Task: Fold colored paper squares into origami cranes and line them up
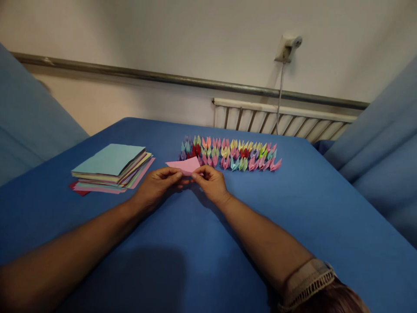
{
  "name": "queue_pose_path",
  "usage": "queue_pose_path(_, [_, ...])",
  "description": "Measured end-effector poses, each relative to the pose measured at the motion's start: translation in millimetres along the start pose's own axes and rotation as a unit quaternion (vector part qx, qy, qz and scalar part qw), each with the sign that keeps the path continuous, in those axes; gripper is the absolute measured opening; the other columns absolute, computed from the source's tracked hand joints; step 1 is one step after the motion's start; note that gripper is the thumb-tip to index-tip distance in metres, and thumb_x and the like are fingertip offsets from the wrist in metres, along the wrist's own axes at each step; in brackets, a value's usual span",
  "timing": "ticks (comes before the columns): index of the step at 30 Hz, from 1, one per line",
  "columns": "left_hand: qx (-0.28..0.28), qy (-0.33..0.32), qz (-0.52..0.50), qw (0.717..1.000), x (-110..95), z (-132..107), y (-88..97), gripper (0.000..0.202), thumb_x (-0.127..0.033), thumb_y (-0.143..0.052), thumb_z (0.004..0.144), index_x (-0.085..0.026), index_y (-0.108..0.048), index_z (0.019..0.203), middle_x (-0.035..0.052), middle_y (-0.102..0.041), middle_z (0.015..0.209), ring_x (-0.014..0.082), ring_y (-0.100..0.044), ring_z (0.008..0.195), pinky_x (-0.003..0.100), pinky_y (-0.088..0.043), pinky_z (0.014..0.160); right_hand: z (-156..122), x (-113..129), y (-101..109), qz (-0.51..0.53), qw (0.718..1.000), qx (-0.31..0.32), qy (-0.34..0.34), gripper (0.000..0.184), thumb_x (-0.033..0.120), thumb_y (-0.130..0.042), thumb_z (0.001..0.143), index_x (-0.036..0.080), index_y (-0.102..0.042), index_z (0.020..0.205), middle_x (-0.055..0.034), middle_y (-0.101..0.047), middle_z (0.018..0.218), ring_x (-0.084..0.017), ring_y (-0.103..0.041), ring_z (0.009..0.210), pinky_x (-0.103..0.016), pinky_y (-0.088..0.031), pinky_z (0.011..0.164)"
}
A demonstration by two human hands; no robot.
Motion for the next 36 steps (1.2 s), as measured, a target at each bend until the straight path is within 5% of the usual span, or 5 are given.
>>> queue_pose_path(26, [-0.087, -0.049, 0.027, 0.995, -4.0, 1.4, -2.6, 0.027, -0.03, -0.079, 0.066, -0.015, -0.06, 0.074, 0.0018, -0.069, 0.064, 0.0146, -0.067, 0.062, 0.025, -0.053, 0.061, -5.1, 9.0, -4.5, -0.101, 0.994, -0.039, 0.02, 0.019, 0.034, -0.072, 0.071, 0.02, -0.059, 0.068, 0.0014, -0.064, 0.062, -0.012, -0.057, 0.056, -0.026, -0.046, 0.056])
queue_pose_path(32, [-0.098, -0.067, 0.016, 0.993, -3.7, 1.6, -2.2, 0.031, -0.027, -0.078, 0.065, -0.016, -0.055, 0.081, -0.0007, -0.068, 0.063, 0.0143, -0.068, 0.06, 0.025, -0.052, 0.061, -3.0, 3.4, -7.6, -0.01, 0.998, -0.054, -0.016, 0.031, 0.029, -0.076, 0.064, 0.023, -0.053, 0.083, 0.0058, -0.062, 0.066, -0.012, -0.062, 0.059, -0.027, -0.053, 0.061])
queue_pose_path(36, [-0.123, -0.076, -0.015, 0.989, -6.4, 0.0, -3.0, 0.043, -0.025, -0.08, 0.062, -0.018, -0.048, 0.089, -0.0039, -0.066, 0.061, 0.0133, -0.066, 0.056, 0.025, -0.051, 0.061, -2.4, 0.3, -9.3, 0.038, 0.996, -0.007, -0.076, 0.045, 0.03, -0.08, 0.061, 0.022, -0.051, 0.095, 0.0058, -0.064, 0.065, -0.012, -0.062, 0.054, -0.026, -0.052, 0.056])
Point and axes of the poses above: each hand's wrist, its own z-axis towards the middle knuckle, its own y-axis out of the back of the hand, x = y × z, the point moved 1 cm from there along z, towards the middle knuckle
